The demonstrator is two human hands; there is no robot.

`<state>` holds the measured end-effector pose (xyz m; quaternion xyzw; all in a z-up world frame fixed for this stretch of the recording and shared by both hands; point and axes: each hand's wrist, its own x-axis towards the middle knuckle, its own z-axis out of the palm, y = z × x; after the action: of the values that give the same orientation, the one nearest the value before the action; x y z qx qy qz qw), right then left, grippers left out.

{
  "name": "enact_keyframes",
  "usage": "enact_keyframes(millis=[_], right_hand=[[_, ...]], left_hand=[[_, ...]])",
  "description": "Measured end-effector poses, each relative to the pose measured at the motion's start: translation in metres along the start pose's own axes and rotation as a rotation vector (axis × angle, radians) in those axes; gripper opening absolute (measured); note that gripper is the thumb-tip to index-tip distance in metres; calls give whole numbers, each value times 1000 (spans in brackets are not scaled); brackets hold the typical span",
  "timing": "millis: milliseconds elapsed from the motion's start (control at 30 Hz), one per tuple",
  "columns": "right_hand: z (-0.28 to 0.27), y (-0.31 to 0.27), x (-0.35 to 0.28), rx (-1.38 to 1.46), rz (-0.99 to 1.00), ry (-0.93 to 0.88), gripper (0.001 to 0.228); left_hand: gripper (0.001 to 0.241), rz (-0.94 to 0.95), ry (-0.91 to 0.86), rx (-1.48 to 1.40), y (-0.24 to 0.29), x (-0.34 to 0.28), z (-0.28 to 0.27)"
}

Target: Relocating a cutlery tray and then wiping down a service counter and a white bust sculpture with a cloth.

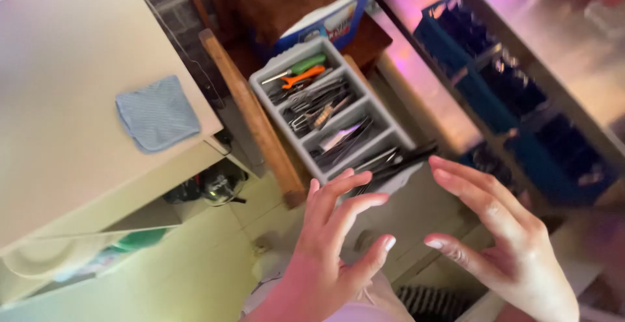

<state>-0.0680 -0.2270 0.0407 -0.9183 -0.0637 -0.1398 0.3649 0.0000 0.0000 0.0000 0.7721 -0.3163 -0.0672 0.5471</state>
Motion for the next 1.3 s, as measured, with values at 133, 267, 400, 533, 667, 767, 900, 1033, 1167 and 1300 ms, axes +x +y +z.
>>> enact_keyframes(millis=[133, 267, 400, 533, 667, 767, 900, 1033, 1167, 1300], right_hand=[[-44, 58, 5, 59, -119, -79, 71], [-70, 103, 14, 74, -101, -157, 68], [-83, 129, 34, 112, -113, -228, 69], [-89, 136, 57, 119, -166, -222, 68], [-93, 139, 88, 71, -213, -283, 68], [-90, 147, 116, 25, -261, -315, 69], [-82, 161, 141, -10, -255, -374, 65], [-83, 200, 176, 79, -318, -542, 62], [-97, 233, 230, -197, -385, -661, 63], [-108, 278, 279, -250, -495, -712, 63]], left_hand=[[46, -35, 124, 29, 9, 21, 65], [45, -77, 235, 57, 17, 37, 109], [44, -90, 345, 134, 18, 53, 121], [42, -92, 387, 139, 27, 75, 115], [40, -58, 453, 59, 23, 95, 111], [40, -32, 519, 90, 5, 113, 107], [40, -78, 526, 131, -4, 130, 106], [38, -78, 583, 113, -10, 147, 107], [39, -167, 682, 164, -28, 174, 126], [38, -222, 856, 126, -31, 204, 161]])
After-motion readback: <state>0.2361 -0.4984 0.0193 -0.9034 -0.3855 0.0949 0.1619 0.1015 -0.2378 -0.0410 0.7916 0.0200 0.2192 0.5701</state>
